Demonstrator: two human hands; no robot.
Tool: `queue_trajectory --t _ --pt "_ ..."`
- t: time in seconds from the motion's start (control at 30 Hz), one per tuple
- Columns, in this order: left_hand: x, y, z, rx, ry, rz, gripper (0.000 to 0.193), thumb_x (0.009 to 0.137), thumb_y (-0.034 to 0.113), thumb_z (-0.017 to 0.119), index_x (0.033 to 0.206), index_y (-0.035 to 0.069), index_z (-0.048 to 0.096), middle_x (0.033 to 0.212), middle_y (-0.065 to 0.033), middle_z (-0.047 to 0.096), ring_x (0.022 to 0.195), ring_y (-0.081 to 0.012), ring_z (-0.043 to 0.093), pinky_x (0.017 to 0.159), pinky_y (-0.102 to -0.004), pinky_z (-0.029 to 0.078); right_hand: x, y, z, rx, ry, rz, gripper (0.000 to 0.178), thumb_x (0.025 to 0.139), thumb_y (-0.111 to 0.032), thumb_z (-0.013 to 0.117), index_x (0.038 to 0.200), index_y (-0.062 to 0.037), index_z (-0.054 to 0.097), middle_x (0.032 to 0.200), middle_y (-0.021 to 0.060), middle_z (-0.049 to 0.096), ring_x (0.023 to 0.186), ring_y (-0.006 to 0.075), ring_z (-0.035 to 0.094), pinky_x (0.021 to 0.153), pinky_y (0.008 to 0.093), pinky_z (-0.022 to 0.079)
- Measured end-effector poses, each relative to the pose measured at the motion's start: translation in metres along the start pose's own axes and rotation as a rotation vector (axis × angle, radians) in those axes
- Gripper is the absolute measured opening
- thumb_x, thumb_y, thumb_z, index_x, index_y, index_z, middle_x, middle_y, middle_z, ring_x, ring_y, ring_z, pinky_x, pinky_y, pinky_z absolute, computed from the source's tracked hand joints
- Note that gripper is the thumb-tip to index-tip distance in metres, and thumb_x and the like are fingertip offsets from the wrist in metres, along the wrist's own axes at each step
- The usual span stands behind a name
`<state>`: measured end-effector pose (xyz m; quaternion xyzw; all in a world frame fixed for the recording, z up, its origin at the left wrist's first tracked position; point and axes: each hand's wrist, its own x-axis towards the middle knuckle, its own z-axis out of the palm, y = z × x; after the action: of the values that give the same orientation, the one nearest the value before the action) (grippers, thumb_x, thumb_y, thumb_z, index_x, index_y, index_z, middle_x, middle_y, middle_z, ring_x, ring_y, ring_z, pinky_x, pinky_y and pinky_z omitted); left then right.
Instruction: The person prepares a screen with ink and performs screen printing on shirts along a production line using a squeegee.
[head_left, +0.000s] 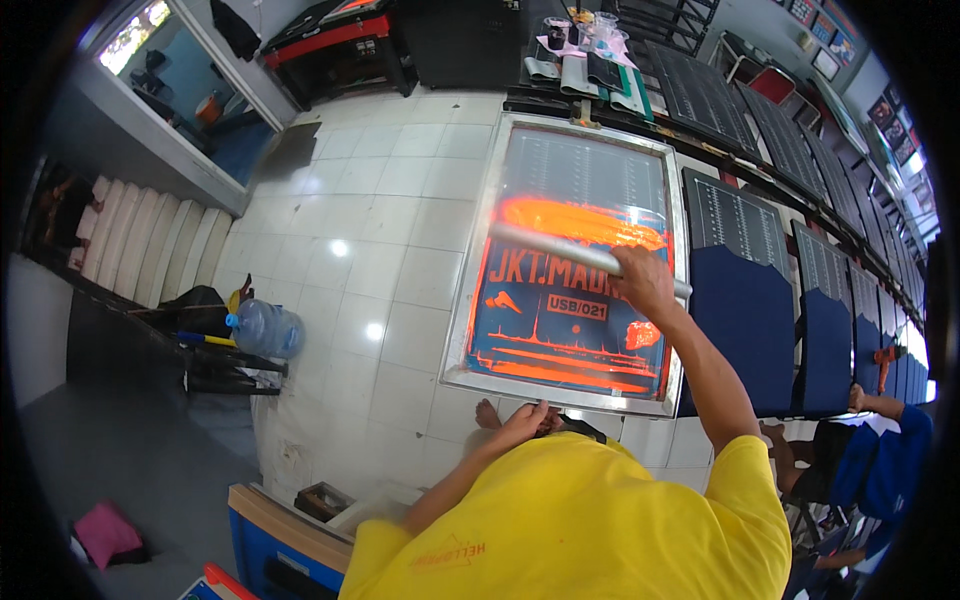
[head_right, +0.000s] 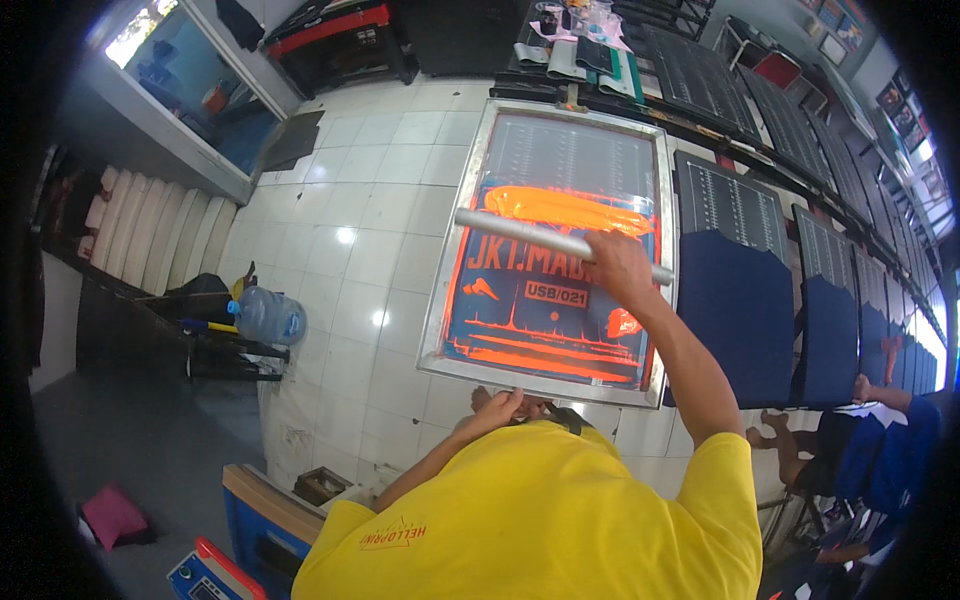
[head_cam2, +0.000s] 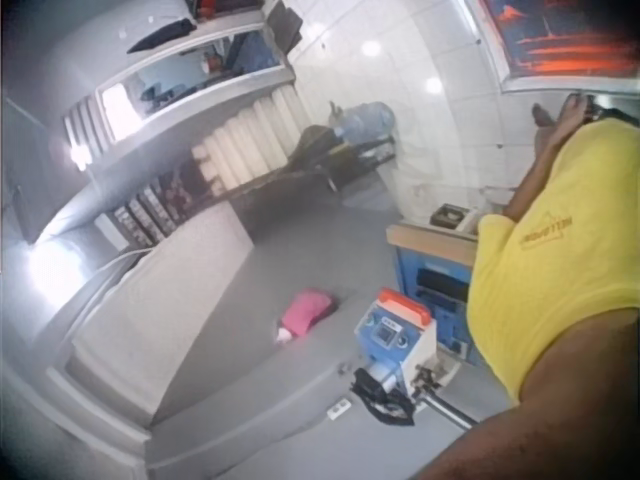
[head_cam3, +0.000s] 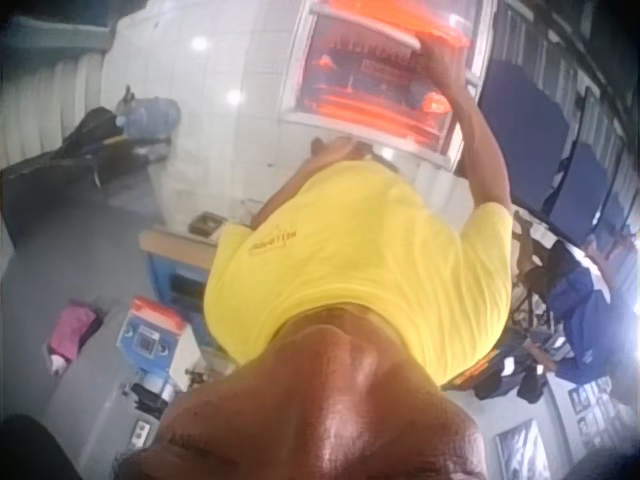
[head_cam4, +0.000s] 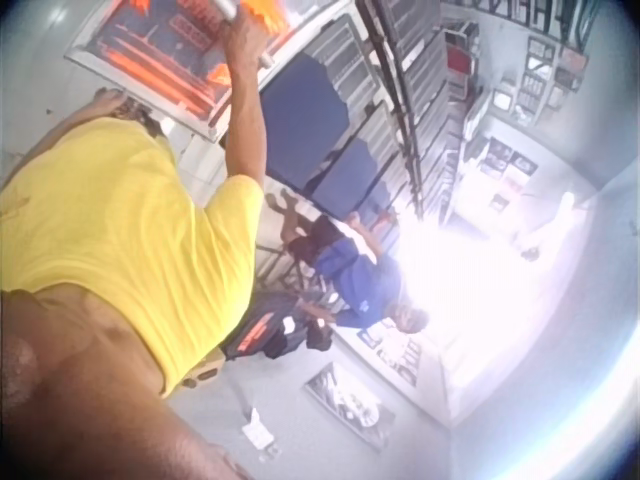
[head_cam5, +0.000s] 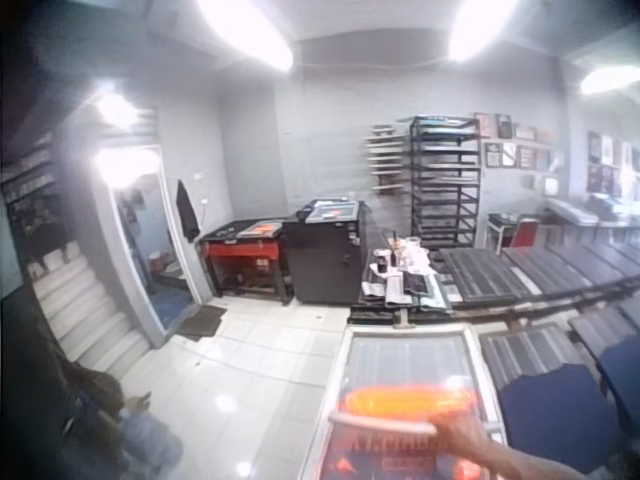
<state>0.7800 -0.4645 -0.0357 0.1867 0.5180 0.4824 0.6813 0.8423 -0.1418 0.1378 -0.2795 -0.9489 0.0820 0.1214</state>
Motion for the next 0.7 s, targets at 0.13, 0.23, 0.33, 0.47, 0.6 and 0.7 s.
queue_trajectory --t 0.13,0.23,0.33,0.47,0.6,0.7 --pt "-0.005 0.001 0.005 0.334 0.169 0.11 0.052 0.106 0.044 0.042 0.097 -0.002 0.063 0.08 -0.0088 0.063 0.073 -0.0186 0.059 0.07 -0.0337 0.047 0.033 0.028 0.013 -0.003 -0.014 -0.014 0.021 0.074 -0.017 0.074 0.091 -0.0097 0.063 0.082 0.0136 0.066 0.082 0.0341 0.065 0.072 0.0478 0.051" --pt "0.0 -0.021 0.008 0.361 0.312 0.175 0.051 0.105 0.044 0.044 0.087 -0.001 0.061 0.075 -0.0113 0.061 0.07 -0.0214 0.057 0.067 -0.0359 0.046 0.049 0.035 0.014 -0.014 -0.035 -0.043 0.022 0.074 -0.018 0.074 0.092 -0.0095 0.062 0.083 0.0146 0.067 0.083 0.0351 0.066 0.073 0.0485 0.052" --pt "-0.004 -0.022 0.008 0.372 0.343 0.179 0.052 0.105 0.043 0.044 0.084 -0.002 0.06 0.074 -0.0121 0.059 0.069 -0.0231 0.055 0.067 -0.0373 0.045 0.058 0.037 0.016 -0.019 -0.061 -0.035 0.022 0.076 -0.02 0.072 0.094 -0.0096 0.063 0.085 0.0153 0.067 0.085 0.0355 0.066 0.075 0.0481 0.053" --pt "-0.009 -0.009 0.012 0.308 0.314 0.193 0.052 0.105 0.043 0.044 0.084 -0.001 0.06 0.073 -0.0116 0.058 0.068 -0.023 0.053 0.067 -0.0377 0.044 0.063 0.039 0.02 -0.037 -0.082 -0.007 0.026 0.075 -0.022 0.074 0.095 -0.0092 0.063 0.089 0.0166 0.067 0.088 0.0363 0.066 0.076 0.0486 0.052" --pt "-0.02 0.015 0.014 0.396 0.273 0.118 0.051 0.104 0.045 0.044 0.087 0.0 0.06 0.074 -0.0088 0.058 0.07 -0.0203 0.053 0.068 -0.0368 0.044 0.056 0.041 0.026 -0.024 -0.077 -0.036 0.028 0.074 -0.021 0.075 0.096 -0.0086 0.064 0.09 0.018 0.066 0.089 0.0372 0.065 0.078 0.0487 0.052" --pt "-0.016 0.007 0.011 0.363 0.262 0.157 0.052 0.103 0.05 0.043 0.084 0.003 0.059 0.073 -0.0059 0.058 0.071 -0.018 0.053 0.069 -0.0362 0.045 0.057 0.023 0.009 -0.028 -0.127 -0.01 0.028 0.074 -0.02 0.075 0.096 -0.0082 0.064 0.089 0.0176 0.066 0.089 0.0366 0.065 0.078 0.0482 0.052"
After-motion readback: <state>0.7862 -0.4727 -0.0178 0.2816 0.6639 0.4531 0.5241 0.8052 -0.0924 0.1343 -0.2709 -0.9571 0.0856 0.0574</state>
